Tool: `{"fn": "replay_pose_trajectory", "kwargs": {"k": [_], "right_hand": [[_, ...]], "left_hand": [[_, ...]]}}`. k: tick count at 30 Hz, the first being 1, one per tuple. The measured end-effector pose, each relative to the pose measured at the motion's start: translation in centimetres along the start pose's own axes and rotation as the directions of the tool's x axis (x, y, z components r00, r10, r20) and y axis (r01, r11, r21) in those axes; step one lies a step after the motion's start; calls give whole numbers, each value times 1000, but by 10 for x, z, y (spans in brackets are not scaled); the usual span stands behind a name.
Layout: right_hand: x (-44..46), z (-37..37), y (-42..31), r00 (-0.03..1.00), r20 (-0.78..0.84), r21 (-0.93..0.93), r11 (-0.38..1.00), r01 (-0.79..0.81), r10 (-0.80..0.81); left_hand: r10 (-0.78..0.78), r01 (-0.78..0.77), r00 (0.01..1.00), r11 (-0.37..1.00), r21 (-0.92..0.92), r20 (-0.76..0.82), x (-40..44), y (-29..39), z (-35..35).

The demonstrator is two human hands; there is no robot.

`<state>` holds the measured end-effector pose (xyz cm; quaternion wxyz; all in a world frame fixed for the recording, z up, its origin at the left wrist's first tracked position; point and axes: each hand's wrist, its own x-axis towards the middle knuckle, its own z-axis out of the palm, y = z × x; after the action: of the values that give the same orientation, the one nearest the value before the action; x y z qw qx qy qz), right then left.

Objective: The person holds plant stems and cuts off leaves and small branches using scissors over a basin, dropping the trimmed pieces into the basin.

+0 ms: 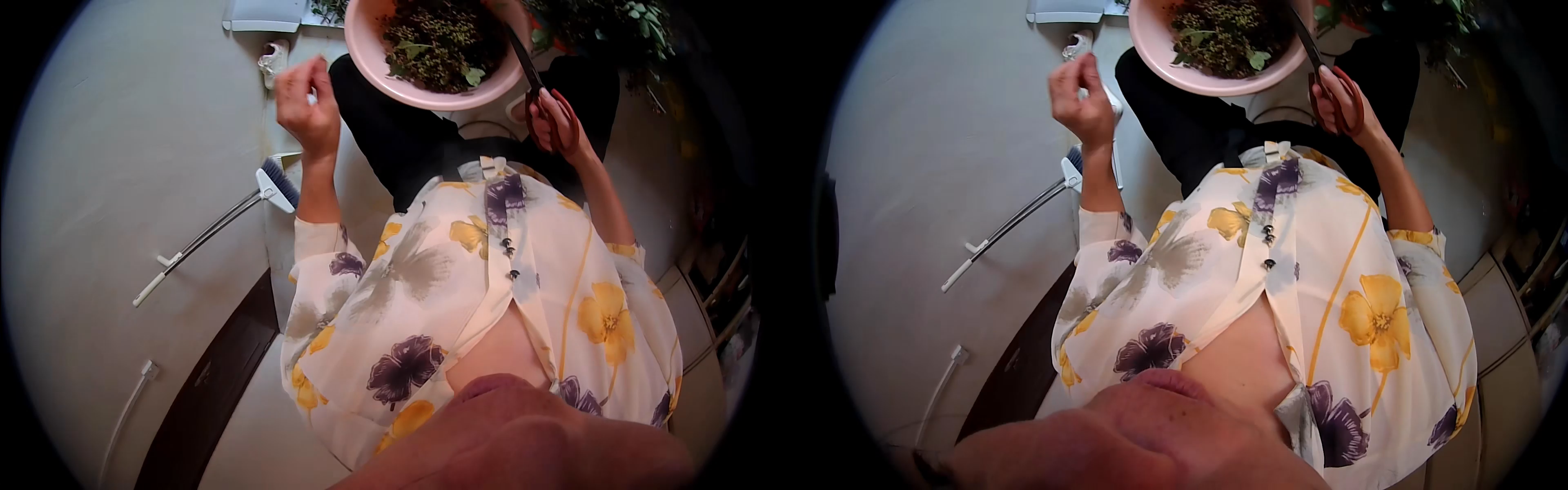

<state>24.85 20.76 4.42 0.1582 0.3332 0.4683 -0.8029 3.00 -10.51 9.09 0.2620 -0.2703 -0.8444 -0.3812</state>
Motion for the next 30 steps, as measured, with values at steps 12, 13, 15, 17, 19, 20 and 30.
{"fn": "replay_pose_trajectory", "kwargs": {"k": [12,13,15,17,19,20,30], "right_hand": [[-9,20,-7,998,-53,40,998,40,-37],[-5,19,-5,999,-52,43,999,20,-18],[2,16,-8,999,-18,111,993,-26,28],[16,10,-13,994,63,195,976,-97,87],[25,20,-15,987,-82,118,982,148,-139],[32,32,-40,988,113,46,994,97,-102],[73,-17,-8,990,137,224,972,-72,42]], "left_hand": [[-323,269,907,938,219,270,72,-281,151],[-333,289,919,933,217,210,62,-281,150],[-314,277,942,928,248,122,52,-267,138],[-279,265,956,953,149,87,38,-258,128],[-333,339,930,941,-15,153,30,-200,106],[-368,391,915,910,-138,168,38,-186,95],[-73,385,904,569,-727,421,9,95,65]]}}
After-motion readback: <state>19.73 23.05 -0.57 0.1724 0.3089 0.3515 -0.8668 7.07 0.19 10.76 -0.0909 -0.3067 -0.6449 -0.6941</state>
